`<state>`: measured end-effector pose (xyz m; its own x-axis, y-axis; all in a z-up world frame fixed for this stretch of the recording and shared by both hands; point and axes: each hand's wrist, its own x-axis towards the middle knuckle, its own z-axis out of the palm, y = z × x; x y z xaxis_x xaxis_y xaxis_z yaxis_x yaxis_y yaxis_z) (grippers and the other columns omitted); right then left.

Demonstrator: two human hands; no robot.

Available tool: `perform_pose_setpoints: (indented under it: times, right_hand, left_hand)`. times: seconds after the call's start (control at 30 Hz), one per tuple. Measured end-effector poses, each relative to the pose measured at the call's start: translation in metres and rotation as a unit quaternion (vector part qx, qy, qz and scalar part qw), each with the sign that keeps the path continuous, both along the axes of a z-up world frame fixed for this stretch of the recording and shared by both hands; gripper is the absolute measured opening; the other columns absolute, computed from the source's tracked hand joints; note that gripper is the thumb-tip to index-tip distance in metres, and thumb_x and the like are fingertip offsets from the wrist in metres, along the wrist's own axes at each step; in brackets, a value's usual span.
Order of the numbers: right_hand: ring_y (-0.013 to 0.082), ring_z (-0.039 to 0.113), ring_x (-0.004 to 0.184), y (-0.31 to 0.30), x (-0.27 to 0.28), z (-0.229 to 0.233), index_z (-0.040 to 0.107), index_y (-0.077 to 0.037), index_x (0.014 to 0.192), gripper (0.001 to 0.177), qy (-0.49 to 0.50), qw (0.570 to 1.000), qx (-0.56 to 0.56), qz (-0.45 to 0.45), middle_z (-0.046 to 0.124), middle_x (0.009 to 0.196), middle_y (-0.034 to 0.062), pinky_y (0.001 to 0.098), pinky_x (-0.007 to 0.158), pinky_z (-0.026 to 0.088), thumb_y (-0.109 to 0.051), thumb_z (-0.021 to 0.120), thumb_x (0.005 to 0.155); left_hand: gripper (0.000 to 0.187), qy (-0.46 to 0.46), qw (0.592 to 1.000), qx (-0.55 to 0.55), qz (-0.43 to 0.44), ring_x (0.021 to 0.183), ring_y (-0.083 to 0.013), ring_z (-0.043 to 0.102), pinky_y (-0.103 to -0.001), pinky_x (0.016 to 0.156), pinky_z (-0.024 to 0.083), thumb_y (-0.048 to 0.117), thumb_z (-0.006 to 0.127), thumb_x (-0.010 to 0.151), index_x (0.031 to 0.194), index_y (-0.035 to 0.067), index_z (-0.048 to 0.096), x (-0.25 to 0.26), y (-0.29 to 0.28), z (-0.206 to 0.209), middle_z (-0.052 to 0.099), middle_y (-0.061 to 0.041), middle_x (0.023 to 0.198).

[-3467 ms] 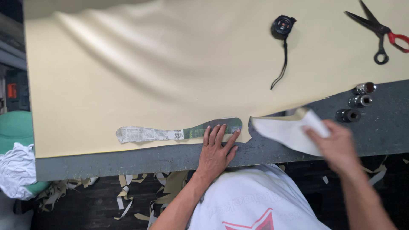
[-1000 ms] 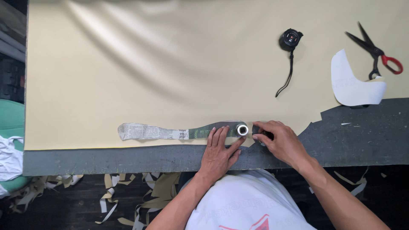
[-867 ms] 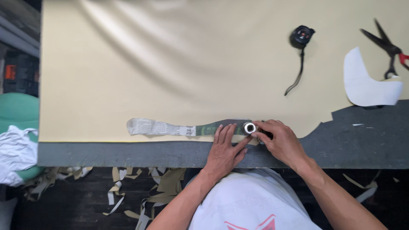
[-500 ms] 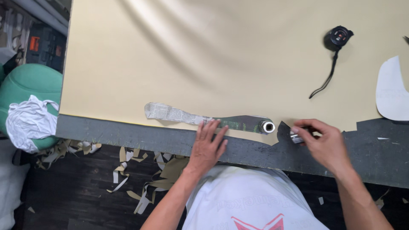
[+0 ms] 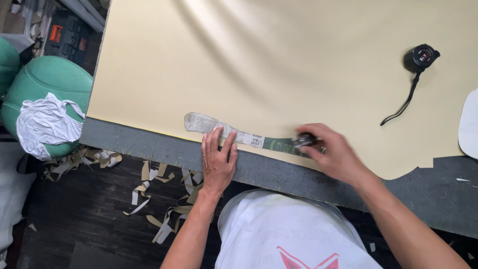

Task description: The person places a pattern piece on a large sheet of beige fabric and secures it with metal weights. They then use scissors to cut the fabric along the pattern's edge. After cutting, they remove the weights and the pattern piece.

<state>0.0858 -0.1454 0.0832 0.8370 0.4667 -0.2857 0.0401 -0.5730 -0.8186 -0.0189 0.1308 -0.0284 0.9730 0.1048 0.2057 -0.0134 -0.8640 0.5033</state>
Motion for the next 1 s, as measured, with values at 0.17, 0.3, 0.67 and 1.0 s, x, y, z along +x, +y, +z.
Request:
perform_pose_setpoints:
  times: [0.17, 0.3, 0.67, 1.0]
  right_hand:
    - [0.0319, 0.058, 0.122, 0.065, 0.005, -0.021, 0.063, -0.003, 0.124, 0.048, -0.124, 0.982, -0.03, 0.142, 0.063, 0.129, 0.0132, 0.0384, 0.105, 0.048, 0.005, 0.074, 0.077]
    - [0.0338, 0.057, 0.122, 0.089, 0.008, -0.044, 0.065, -0.004, 0.121, 0.049, -0.194, 0.961, -0.005, 0.2, 0.065, 0.127, 0.0127, 0.0397, 0.106, 0.048, 0.01, 0.068, 0.074]
    - [0.0317, 0.049, 0.137, -0.018, 0.013, -0.016, 0.061, -0.009, 0.135, 0.049, -0.125, 0.992, -0.012, 0.017, 0.056, 0.143, 0.0139, 0.0418, 0.114, 0.041, -0.004, 0.07, 0.087]
    - [0.0426, 0.043, 0.142, -0.314, 0.001, -0.057, 0.066, -0.001, 0.134, 0.045, -0.28, 0.793, -0.371, -0.393, 0.05, 0.15, 0.0272, 0.0495, 0.109, 0.038, -0.019, 0.073, 0.093]
  left_hand:
    - [0.034, -0.009, 0.999, -0.019, 0.036, 0.143, -0.0331, 0.04, -0.054, 0.125, 0.026, 0.026, 0.06, 0.103, 0.133, 0.012, 0.065, 0.005, -0.002, 0.006, 0.047, -0.016, 0.147]
    - [0.039, -0.029, 0.997, -0.028, 0.071, 0.135, -0.0383, 0.045, -0.054, 0.115, 0.033, 0.034, 0.073, 0.091, 0.12, 0.01, 0.068, 0.014, -0.01, 0.018, 0.053, -0.019, 0.139]
    - [0.06, -0.002, 0.993, 0.036, 0.114, 0.138, -0.0397, 0.048, -0.053, 0.119, 0.035, 0.038, 0.077, 0.083, 0.126, -0.001, 0.061, 0.024, 0.012, -0.028, 0.053, -0.021, 0.14]
    - [0.055, -0.074, 0.986, 0.046, 0.141, 0.131, -0.0352, 0.053, -0.05, 0.119, 0.044, 0.026, 0.075, 0.091, 0.137, -0.003, 0.063, 0.026, 0.068, -0.089, 0.056, -0.017, 0.139]
